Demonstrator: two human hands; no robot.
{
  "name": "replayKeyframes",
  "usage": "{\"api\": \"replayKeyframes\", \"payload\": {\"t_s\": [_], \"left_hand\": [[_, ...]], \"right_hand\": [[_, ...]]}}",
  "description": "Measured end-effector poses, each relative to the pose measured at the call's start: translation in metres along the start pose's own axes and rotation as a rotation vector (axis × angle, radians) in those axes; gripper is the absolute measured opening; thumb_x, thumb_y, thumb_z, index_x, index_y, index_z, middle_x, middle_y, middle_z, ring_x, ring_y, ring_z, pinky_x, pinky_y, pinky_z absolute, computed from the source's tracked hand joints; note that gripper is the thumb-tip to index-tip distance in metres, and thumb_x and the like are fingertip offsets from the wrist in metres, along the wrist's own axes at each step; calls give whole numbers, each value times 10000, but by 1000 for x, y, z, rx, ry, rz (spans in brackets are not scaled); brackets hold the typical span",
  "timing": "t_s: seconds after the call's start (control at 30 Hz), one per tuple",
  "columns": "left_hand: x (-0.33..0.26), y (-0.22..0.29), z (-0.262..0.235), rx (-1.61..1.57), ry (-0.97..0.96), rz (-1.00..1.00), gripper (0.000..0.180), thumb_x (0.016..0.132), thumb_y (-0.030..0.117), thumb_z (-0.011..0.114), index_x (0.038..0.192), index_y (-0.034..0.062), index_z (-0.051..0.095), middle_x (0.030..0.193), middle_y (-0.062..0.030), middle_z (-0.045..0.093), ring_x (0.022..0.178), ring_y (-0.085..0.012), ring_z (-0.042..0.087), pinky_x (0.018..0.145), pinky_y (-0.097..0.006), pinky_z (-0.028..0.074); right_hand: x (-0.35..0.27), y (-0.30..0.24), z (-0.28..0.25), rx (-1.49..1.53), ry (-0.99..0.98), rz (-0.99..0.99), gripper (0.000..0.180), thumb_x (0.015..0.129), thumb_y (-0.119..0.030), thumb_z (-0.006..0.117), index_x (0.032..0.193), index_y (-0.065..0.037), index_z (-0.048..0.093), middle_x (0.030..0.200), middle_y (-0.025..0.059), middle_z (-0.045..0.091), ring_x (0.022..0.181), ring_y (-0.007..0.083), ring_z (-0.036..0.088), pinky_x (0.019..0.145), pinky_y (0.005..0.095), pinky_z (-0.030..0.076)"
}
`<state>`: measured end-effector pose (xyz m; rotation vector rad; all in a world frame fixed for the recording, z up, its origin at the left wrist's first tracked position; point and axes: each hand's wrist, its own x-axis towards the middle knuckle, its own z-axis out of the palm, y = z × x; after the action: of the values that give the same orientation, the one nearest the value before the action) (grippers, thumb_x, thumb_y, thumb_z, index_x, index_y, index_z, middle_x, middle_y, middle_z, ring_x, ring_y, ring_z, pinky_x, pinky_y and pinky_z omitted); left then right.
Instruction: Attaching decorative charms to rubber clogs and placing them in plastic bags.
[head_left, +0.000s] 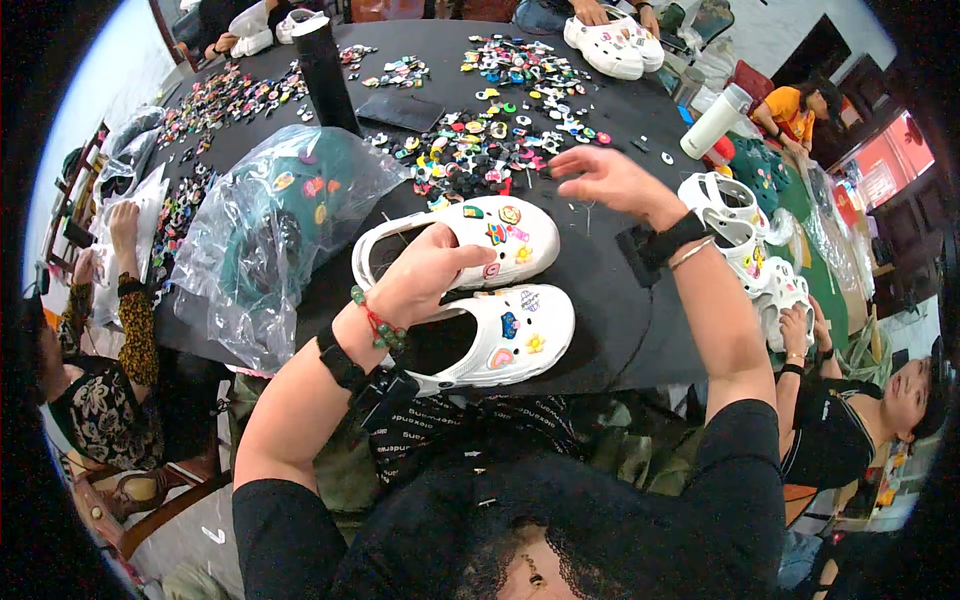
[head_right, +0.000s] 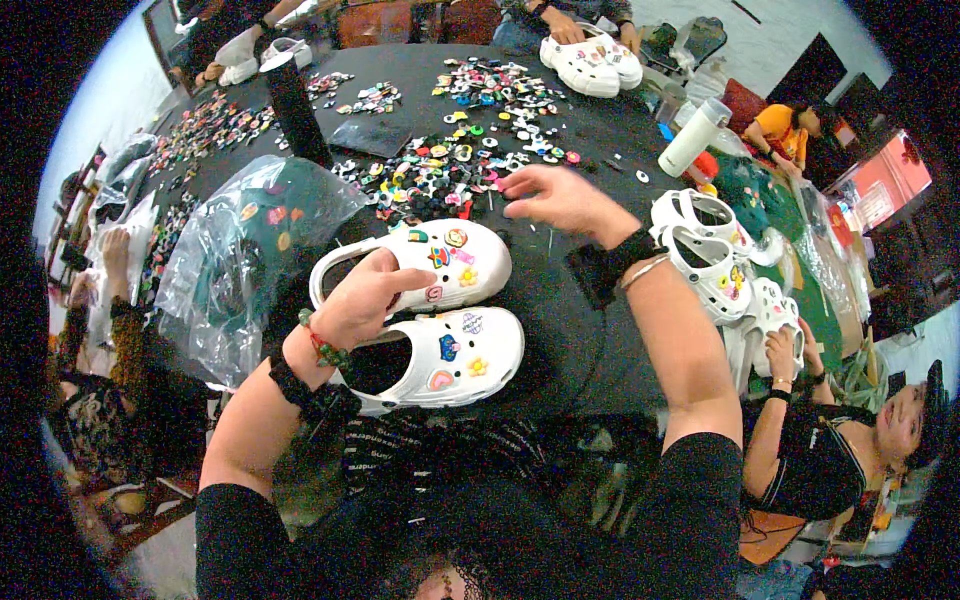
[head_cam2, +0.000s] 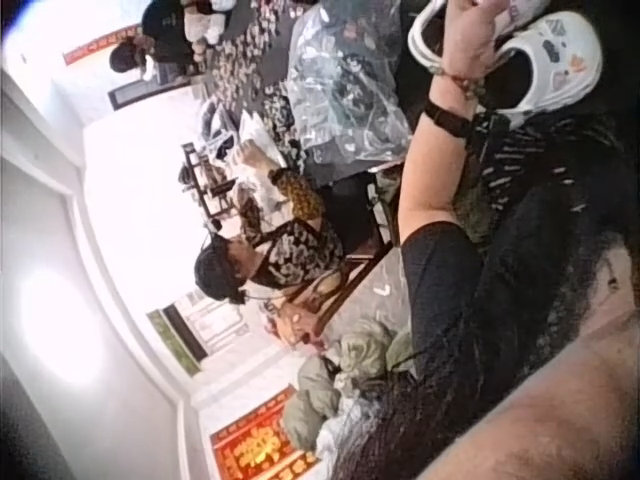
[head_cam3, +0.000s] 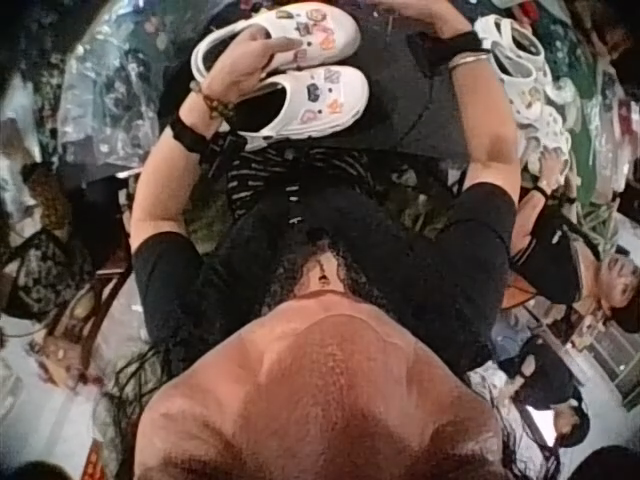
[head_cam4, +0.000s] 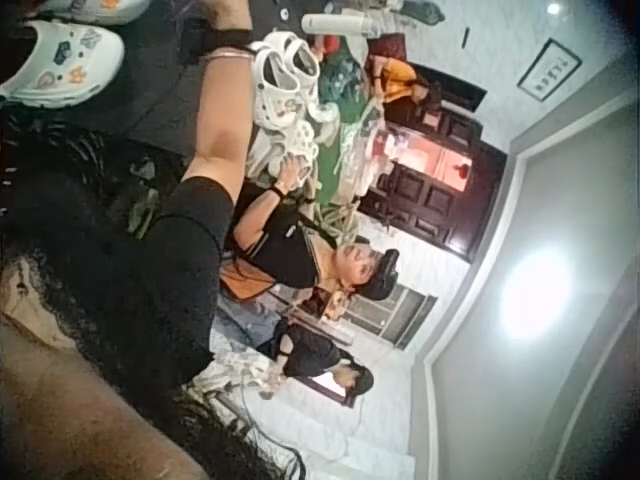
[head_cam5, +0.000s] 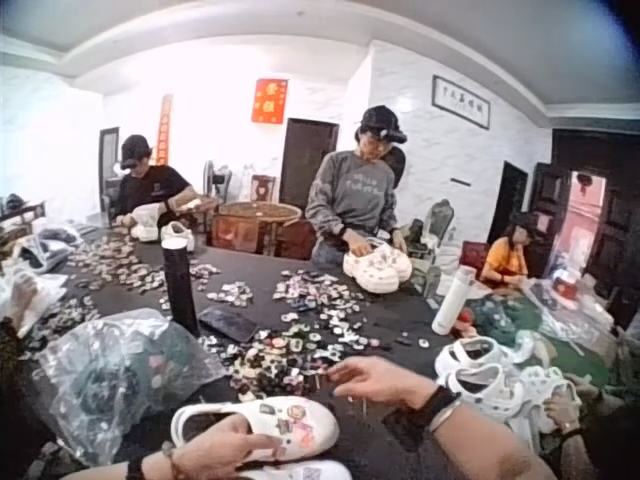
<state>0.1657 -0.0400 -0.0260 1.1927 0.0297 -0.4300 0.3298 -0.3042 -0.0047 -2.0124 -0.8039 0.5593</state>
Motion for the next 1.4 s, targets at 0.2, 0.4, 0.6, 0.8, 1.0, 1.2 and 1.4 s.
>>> {"api": "replayKeyframes", "payload": {"t_s": [0.2,0.4,0.6,0.8,1.0,1.2,1.4], "left_hand": [[-5,5,0,209,28,44,329,904,96,649,1169,-96,618,1122,-133,698,963,-181,674,866,-307,521],[0,2,3,137,78,5,363,893,83,680,1191,-109,605,1163,-153,692,1015,-194,673,900,-320,522],[-1,7,1,603,164,10,377,927,212,697,1154,-84,647,1113,-125,704,933,-157,669,818,-278,525],[-8,20,5,1142,326,217,521,901,385,723,675,-71,612,532,-167,494,475,-187,426,495,-401,370],[-24,30,12,1338,316,315,479,900,375,716,746,-71,637,593,-213,535,498,-281,524,521,-402,401],[-51,27,18,1379,478,609,358,836,129,740,1152,10,621,1193,-209,637,1096,-379,612,936,-421,487],[-109,19,32,1153,432,574,295,798,21,747,1069,3,631,1069,-135,674,947,-296,665,837,-359,520]], "right_hand": [[-34,53,-83,-367,407,269,257,805,-137,736,1006,19,699,885,108,724,744,152,687,685,302,551],[-44,107,-103,-749,396,379,223,752,-84,798,940,-25,695,857,90,717,745,187,693,698,332,557],[-21,137,-86,-715,401,375,409,687,-173,874,1023,-39,683,855,105,708,809,219,684,727,349,541],[-15,145,-74,-564,469,359,432,636,-218,900,956,-18,689,908,185,711,873,332,686,771,424,536],[-6,158,-70,-591,490,264,335,635,-209,889,836,-28,690,849,176,708,835,331,685,755,416,535],[-11,162,-70,-697,519,144,199,754,-202,793,846,-54,697,859,165,718,831,334,696,748,432,545],[-41,101,-52,-594,665,138,212,915,-203,623,1029,-31,674,865,111,723,756,191,682,712,327,534]]}}
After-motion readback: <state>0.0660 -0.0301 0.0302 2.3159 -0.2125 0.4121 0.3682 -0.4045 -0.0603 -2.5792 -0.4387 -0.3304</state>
